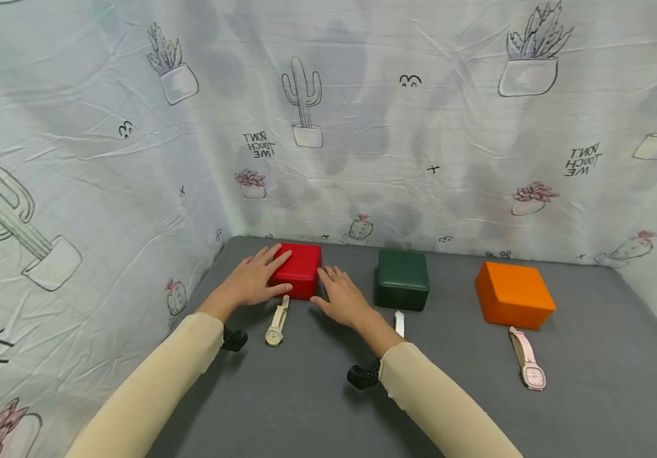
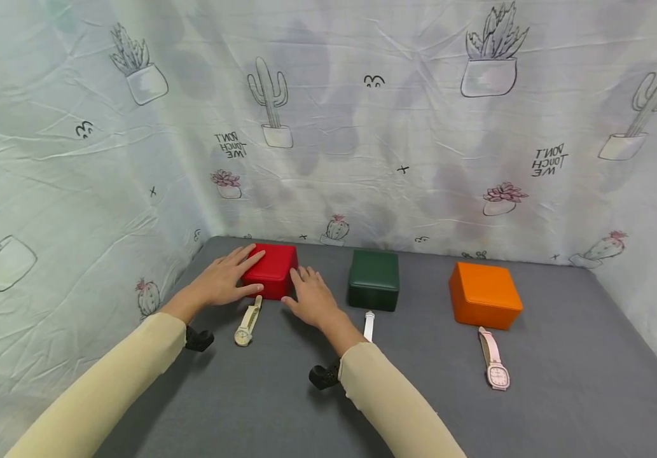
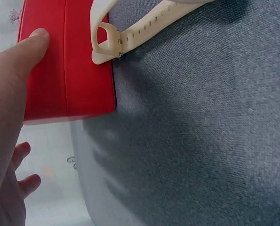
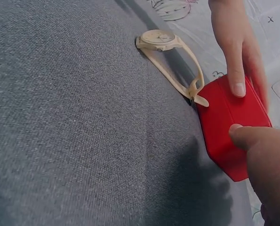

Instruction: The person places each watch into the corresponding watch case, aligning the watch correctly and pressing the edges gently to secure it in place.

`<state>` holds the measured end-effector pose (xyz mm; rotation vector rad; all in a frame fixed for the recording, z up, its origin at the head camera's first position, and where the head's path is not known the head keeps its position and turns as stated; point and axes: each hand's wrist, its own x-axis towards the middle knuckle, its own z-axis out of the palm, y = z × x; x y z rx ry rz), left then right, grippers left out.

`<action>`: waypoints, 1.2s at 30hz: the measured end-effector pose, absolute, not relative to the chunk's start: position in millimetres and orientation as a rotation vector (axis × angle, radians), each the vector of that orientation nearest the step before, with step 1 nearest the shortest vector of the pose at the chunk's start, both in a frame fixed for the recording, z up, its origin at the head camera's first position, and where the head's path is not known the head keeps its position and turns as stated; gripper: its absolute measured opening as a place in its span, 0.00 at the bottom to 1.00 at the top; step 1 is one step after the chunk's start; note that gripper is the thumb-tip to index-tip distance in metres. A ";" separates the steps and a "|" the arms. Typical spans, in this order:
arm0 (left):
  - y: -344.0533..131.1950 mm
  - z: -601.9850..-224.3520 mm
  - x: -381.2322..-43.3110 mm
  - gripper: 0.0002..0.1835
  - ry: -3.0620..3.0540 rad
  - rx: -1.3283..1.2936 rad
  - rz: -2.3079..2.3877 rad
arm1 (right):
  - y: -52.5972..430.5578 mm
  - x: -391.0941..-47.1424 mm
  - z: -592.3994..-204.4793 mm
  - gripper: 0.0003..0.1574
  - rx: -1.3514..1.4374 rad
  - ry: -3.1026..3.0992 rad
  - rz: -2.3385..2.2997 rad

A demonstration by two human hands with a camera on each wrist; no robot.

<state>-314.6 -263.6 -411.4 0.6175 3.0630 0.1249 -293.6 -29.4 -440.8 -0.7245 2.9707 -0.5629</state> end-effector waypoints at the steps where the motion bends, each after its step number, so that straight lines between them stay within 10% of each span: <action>1: -262.8 -411.9 -315.5 0.45 3.061 0.628 0.127 | -30.1 -294.4 -441.8 0.46 -0.717 2.970 -0.561; 36: -247.5 -413.7 -343.5 0.55 2.979 0.749 0.117 | -39.4 -347.4 -456.6 0.82 -0.600 2.779 -0.857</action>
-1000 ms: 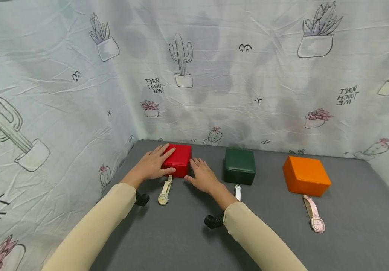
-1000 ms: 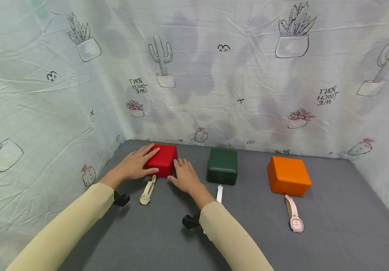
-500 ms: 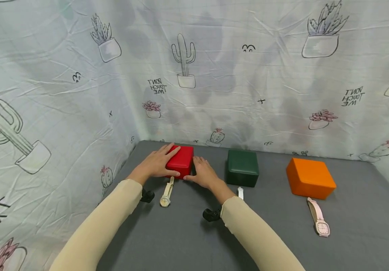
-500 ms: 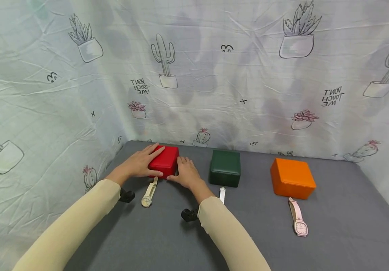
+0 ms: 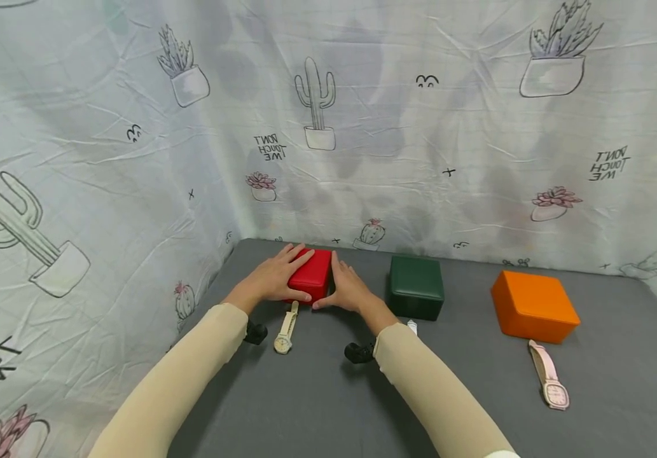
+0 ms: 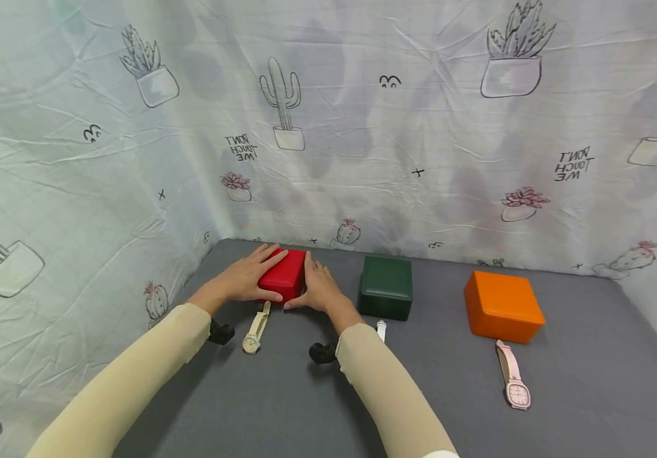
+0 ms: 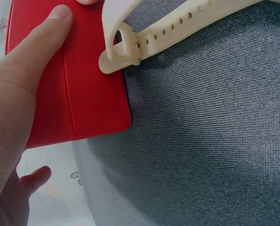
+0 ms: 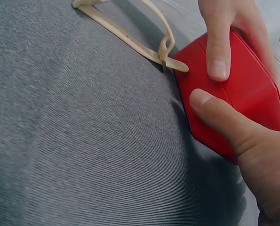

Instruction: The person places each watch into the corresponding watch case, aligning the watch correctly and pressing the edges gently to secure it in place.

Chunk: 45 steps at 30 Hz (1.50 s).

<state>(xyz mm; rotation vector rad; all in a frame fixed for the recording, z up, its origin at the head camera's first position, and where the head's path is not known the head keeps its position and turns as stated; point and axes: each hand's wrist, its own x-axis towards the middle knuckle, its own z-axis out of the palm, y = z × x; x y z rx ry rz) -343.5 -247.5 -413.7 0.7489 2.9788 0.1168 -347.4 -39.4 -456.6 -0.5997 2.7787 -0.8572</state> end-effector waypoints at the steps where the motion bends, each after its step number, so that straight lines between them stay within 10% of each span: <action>1: -246.9 -413.8 -343.3 0.55 2.978 0.750 0.117 | -38.8 -348.0 -457.2 0.83 -0.600 2.772 -0.868; 31: -247.6 -393.3 -345.9 0.50 2.881 0.720 0.220 | -45.1 -348.5 -452.9 0.85 -0.584 2.730 -0.876; 45: -246.8 -409.1 -328.2 0.37 3.138 1.241 -0.462 | -42.5 -351.9 -455.9 0.85 -0.571 2.730 -0.895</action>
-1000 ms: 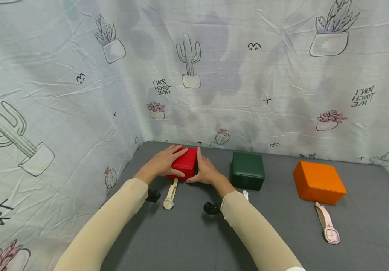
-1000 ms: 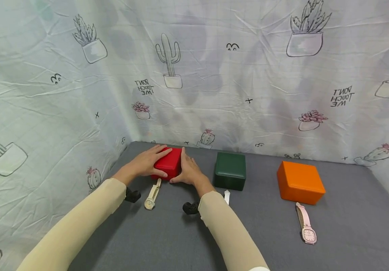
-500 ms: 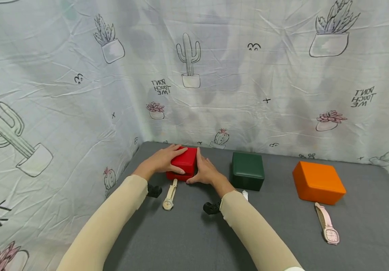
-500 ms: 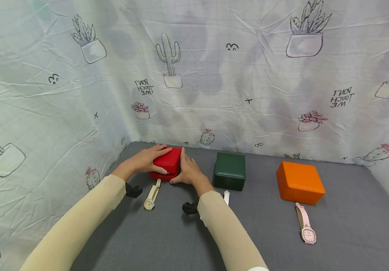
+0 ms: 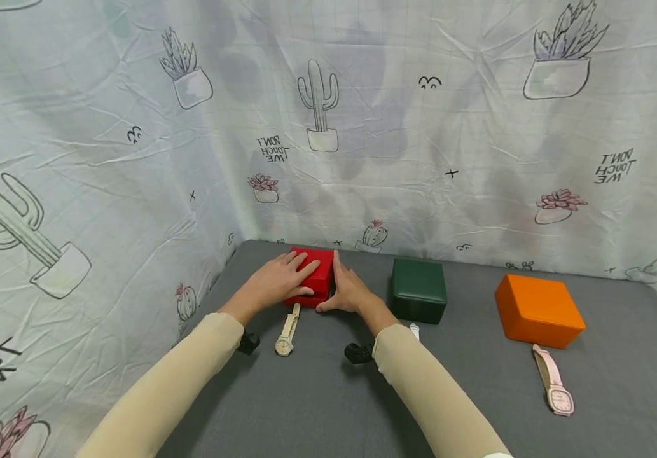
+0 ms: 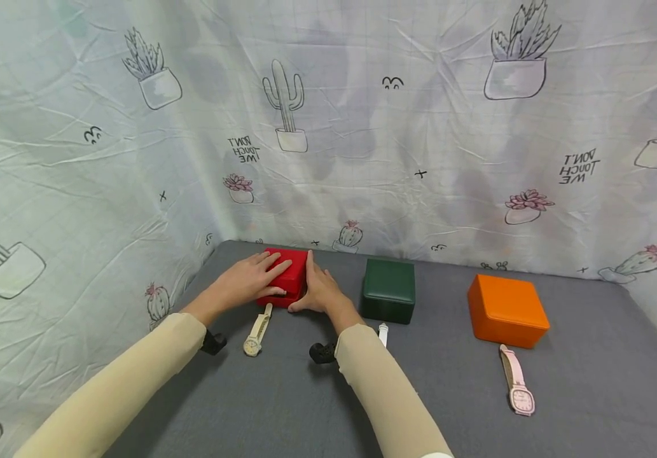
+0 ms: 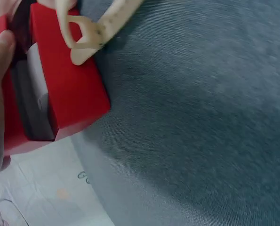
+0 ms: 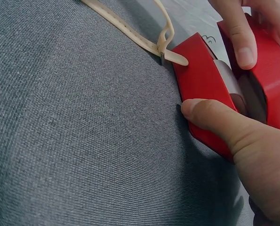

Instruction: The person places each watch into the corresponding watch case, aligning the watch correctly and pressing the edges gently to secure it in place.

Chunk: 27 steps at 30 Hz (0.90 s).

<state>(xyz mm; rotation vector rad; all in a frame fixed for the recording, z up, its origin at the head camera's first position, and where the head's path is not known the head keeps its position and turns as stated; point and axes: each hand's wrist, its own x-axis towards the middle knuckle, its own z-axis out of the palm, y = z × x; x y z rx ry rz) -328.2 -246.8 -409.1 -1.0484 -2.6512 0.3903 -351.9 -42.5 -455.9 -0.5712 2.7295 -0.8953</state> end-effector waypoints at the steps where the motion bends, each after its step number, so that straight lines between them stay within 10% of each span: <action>1: -246.5 -409.7 -327.6 0.37 -2.635 -1.053 0.394 | -42.5 -352.0 -456.3 0.85 -0.573 2.731 -0.894; 27: -236.7 -402.8 -323.7 0.35 -2.397 -1.024 0.325 | -43.1 -352.8 -456.7 0.86 -0.605 2.733 -0.853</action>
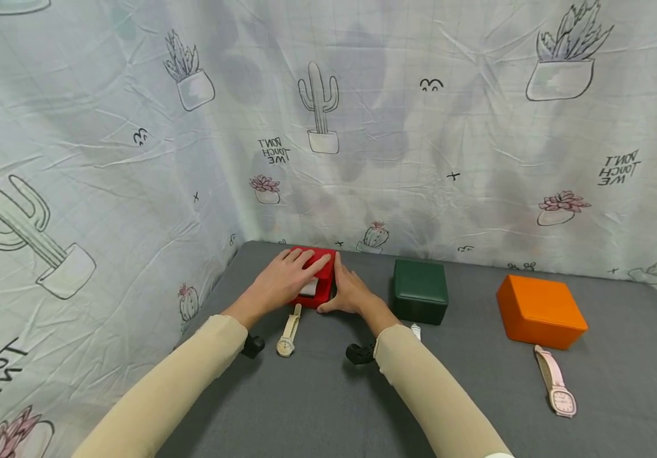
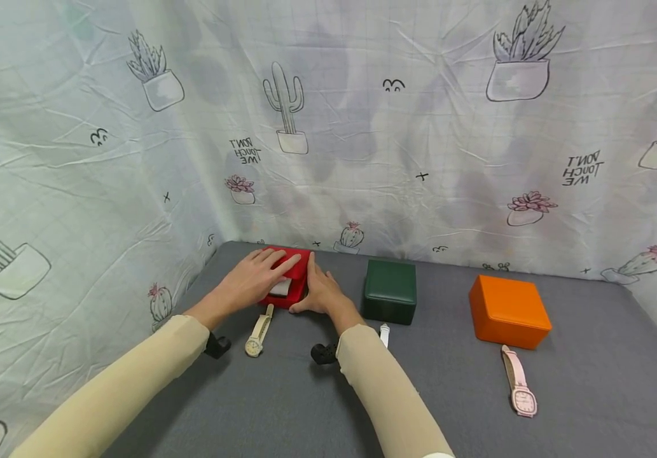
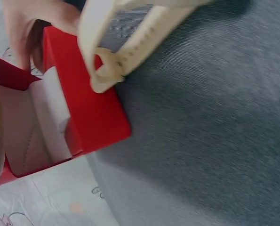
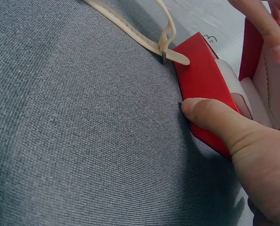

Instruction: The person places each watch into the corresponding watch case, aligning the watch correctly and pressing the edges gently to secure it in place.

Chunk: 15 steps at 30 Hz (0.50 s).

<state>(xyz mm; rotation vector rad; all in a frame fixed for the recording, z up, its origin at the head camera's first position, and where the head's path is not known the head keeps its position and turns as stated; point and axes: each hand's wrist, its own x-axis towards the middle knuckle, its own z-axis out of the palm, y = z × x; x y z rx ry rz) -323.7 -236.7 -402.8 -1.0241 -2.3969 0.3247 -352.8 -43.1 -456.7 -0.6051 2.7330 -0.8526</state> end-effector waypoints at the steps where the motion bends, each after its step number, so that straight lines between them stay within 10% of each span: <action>1: -236.1 -401.8 -324.2 0.34 -2.398 -1.013 0.310 | -43.1 -352.9 -456.8 0.86 -0.604 2.731 -0.855; 15: -228.7 -391.6 -332.6 0.33 -2.534 -0.892 0.188 | -43.5 -351.7 -454.1 0.85 -0.591 2.704 -0.843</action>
